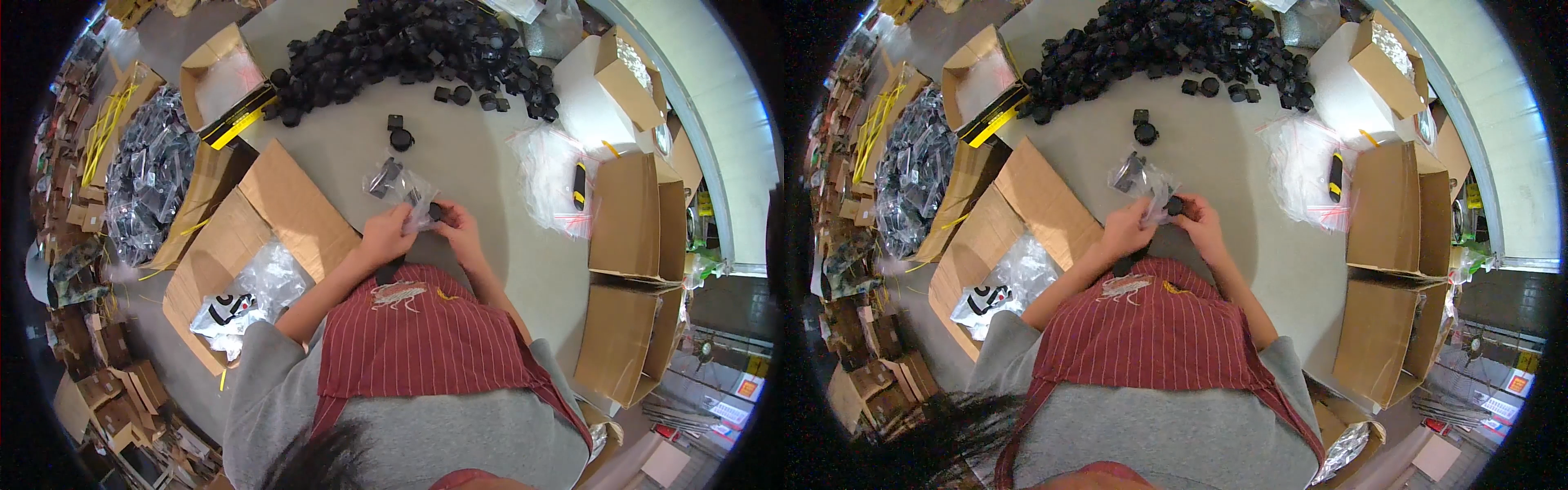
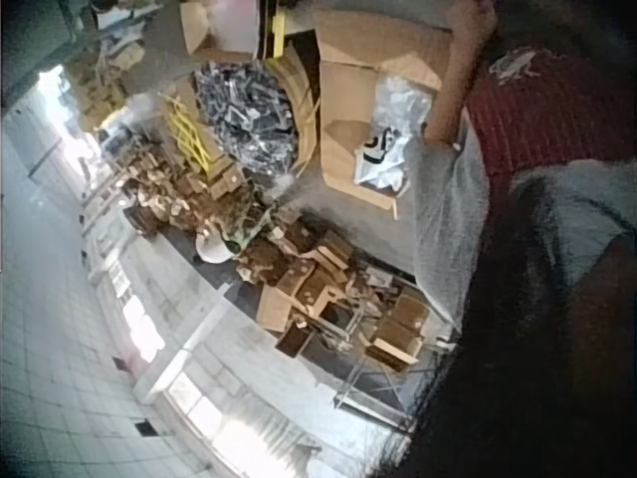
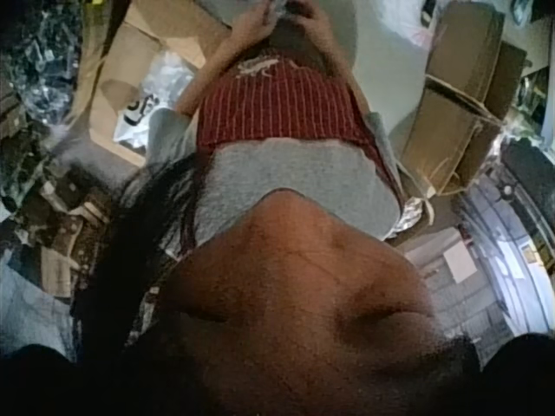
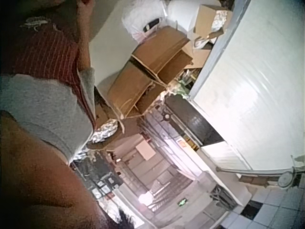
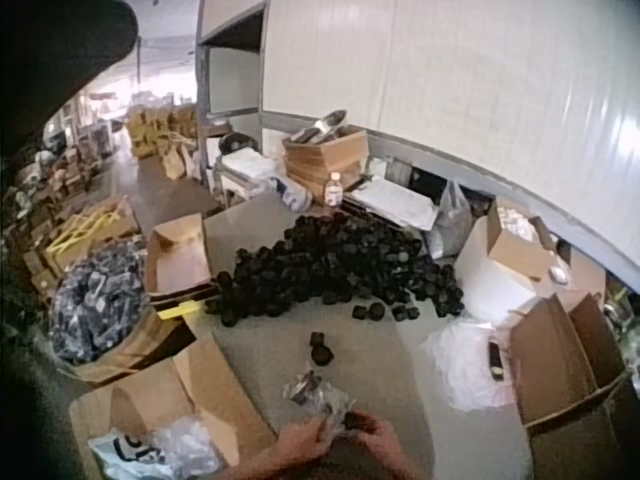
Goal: The person picks up plastic items and places them into a small clear plastic bag, then sets the bag down on the table.
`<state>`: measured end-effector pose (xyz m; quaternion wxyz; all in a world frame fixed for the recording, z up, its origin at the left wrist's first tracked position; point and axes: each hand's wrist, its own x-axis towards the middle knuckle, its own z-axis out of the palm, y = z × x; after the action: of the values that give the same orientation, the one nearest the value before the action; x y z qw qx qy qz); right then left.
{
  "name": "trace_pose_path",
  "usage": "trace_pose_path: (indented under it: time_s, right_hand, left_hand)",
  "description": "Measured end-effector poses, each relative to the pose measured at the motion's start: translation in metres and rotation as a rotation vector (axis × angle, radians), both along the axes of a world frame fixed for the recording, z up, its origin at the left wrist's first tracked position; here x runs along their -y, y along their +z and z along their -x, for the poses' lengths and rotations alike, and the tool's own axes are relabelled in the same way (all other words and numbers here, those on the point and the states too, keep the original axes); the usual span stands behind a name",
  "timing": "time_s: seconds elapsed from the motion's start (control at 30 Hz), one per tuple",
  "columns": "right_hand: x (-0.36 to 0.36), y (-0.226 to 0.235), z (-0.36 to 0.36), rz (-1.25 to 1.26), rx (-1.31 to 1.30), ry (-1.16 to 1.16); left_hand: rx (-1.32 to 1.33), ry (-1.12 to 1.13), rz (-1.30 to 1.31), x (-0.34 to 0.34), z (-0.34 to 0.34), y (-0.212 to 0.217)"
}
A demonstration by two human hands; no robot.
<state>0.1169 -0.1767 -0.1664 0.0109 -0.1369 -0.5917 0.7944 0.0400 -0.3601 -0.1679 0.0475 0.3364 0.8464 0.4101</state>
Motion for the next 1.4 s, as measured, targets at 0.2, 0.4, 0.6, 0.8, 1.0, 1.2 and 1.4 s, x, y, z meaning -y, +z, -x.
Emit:
trace_pose_path:
  time_s: [0.2,0.4,0.6,0.8,1.0,1.2,1.4]
  right_hand:
    - [0.011,-0.022,0.004,-0.482,-0.061,-0.119]
    - [0.007,-0.043,0.011,-1.187,-0.146,0.049]
    - [-0.006,-0.013,0.027,-0.981,-0.18,0.288]
    - [-0.01,0.043,0.036,-1.33,-0.475,0.141]
    - [-0.01,0.003,0.053,-1.423,-0.604,0.378]
    - [0.005,-0.014,0.045,-1.517,-0.626,0.186]
    - [0.038,-0.006,0.061,-1.469,-0.308,0.123]
  left_hand:
    - [-0.016,-0.102,-0.004,-0.003,-0.001,-0.006]
    - [-0.042,-0.14,-0.022,-0.006,0.0,-0.009]
    - [0.062,-0.081,-0.023,0.004,0.003,-0.006]
    - [-0.288,-0.042,0.178,0.024,-0.006,-0.008]
    - [-0.366,0.026,0.157,0.018,-0.002,-0.009]
    - [-0.357,0.059,0.14,0.024,-0.007,-0.013]
    - [-0.452,-0.098,0.052,0.02,-0.007,-0.008]
